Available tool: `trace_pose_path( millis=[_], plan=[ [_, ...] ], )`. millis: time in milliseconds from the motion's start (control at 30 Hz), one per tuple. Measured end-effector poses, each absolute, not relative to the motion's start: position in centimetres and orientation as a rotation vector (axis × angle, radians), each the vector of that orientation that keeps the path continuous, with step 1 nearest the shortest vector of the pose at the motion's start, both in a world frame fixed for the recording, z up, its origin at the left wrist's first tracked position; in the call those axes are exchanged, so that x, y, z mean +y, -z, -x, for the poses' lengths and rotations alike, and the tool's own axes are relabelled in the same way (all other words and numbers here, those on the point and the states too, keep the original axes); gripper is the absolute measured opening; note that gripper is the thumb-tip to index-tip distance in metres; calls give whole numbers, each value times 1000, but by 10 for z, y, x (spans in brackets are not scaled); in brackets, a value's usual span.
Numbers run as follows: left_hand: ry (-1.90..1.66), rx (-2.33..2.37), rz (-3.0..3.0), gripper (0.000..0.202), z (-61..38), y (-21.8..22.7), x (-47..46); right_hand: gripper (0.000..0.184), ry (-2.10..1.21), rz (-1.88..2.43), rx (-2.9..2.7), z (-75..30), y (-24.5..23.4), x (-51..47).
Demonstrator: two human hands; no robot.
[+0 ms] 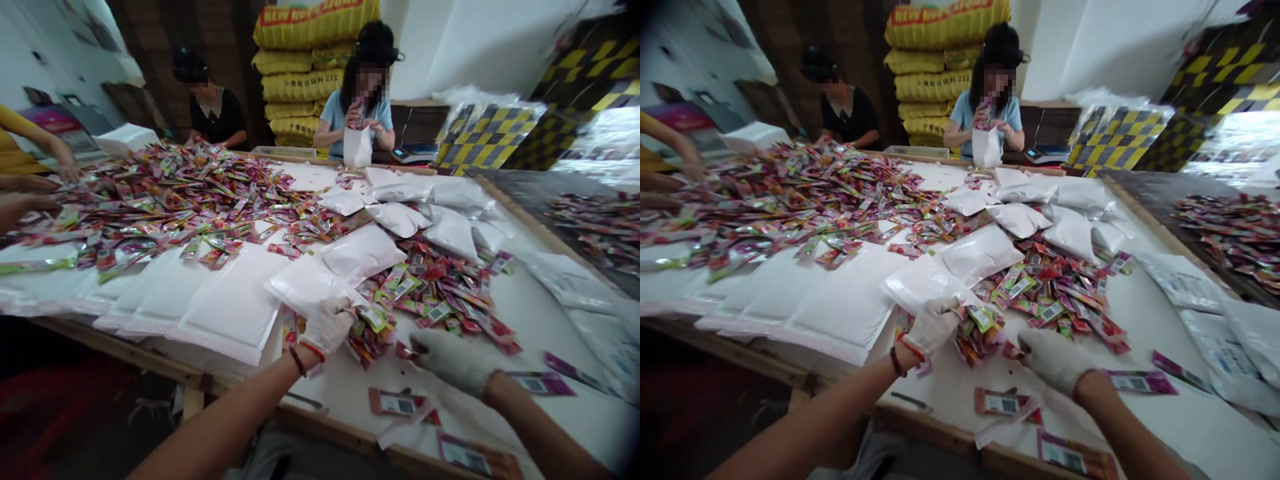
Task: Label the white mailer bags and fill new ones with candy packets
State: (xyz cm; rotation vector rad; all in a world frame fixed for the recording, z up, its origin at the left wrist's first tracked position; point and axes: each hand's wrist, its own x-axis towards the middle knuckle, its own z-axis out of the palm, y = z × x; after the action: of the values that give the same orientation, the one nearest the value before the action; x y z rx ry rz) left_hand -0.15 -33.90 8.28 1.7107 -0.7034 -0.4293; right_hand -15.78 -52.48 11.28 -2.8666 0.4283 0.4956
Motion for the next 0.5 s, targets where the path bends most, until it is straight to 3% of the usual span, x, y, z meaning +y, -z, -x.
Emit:
trace_pose_path(
  millis=[67,167,367,500],
  plan=[
    [307,-827,-1841,23,7,-75,-339,13,-527,2664,400,163,-132,-528],
    [209,-899,-1912,24,11,-72,-340,24,-268,2556,289,151,-142,-511],
    [301,-718,-1814,19,14,-68,-345,18,296,2934,258,97,-103,-449],
    [448,-542,-1617,17,15,-66,-345,24,661,2635,310,117,-92,-463]
  ],
)
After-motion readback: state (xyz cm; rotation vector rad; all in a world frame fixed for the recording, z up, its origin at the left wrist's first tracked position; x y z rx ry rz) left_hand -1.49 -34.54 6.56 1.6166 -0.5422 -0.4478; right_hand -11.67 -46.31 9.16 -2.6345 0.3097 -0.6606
